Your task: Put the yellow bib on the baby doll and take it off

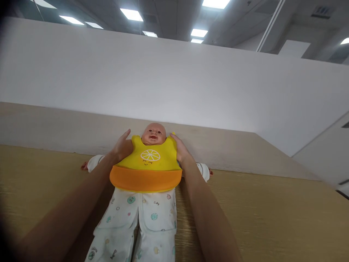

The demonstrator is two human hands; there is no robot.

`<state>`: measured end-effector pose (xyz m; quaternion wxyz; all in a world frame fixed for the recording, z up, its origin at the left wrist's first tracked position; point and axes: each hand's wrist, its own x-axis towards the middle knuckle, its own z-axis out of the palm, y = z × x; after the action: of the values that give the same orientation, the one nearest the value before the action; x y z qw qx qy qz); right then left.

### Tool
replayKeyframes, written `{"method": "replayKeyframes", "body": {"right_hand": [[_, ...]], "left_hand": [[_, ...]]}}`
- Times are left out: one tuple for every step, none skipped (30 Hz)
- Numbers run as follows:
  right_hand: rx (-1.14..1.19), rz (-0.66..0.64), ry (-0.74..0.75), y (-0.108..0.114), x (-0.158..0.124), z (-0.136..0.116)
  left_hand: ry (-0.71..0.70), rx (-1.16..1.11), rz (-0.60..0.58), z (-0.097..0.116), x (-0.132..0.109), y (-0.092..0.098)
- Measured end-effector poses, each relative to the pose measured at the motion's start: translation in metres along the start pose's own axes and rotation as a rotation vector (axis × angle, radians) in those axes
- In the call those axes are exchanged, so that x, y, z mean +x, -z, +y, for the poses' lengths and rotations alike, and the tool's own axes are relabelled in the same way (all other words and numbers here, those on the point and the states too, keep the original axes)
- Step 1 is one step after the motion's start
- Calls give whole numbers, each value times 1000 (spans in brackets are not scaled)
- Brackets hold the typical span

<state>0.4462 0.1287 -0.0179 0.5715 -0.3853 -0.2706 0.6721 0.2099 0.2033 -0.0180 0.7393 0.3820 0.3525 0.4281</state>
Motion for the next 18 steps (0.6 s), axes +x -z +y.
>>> {"method": "replayKeyframes", "body": {"right_hand": [[28,-14,27,0,0,-1],[35,-35,61,-1,0,-2],[36,-57,87,-1,0,-3],[35,-74,97,-1,0,-4],[34,-81,92,-1,0,-4],[30,-80,78,0,1,-4],[20,-73,59,0,1,-3],[1,-62,43,-1,1,-3],[-29,-46,35,-1,1,-2],[-68,-30,35,-3,1,-1],[-108,-14,36,-5,0,-1],[-149,8,33,-8,-2,-1],[-195,38,13,-12,-4,-1],[-239,73,-17,-16,-6,-2],[-279,106,-54,-21,-8,-3],[-314,131,-84,-25,-9,-4],[-341,144,-96,-28,-10,-5],[-361,143,-89,-30,-10,-6]], "left_hand": [[11,-15,-5,1,-2,1],[23,-26,-22,2,-4,1],[34,-39,-48,3,-6,1],[46,-62,-89,3,-9,1],[54,-90,-141,3,-11,1],[57,-121,-194,2,-14,0],[52,-150,-239,0,-17,-1],[39,-173,-268,-1,-19,-1],[25,-190,-284,-3,-22,-2],[12,-202,-290,-4,-23,-2],[2,-211,-290,-5,-25,-3],[-3,-218,-289,-5,-26,-3],[-4,-224,-287,-6,-27,-3],[-3,-231,-283,-6,-27,-3],[2,-239,-278,-5,-27,-3],[5,-247,-272,-5,-28,-3],[9,-253,-269,-5,-28,-3],[10,-259,-268,-5,-28,-3]]}}
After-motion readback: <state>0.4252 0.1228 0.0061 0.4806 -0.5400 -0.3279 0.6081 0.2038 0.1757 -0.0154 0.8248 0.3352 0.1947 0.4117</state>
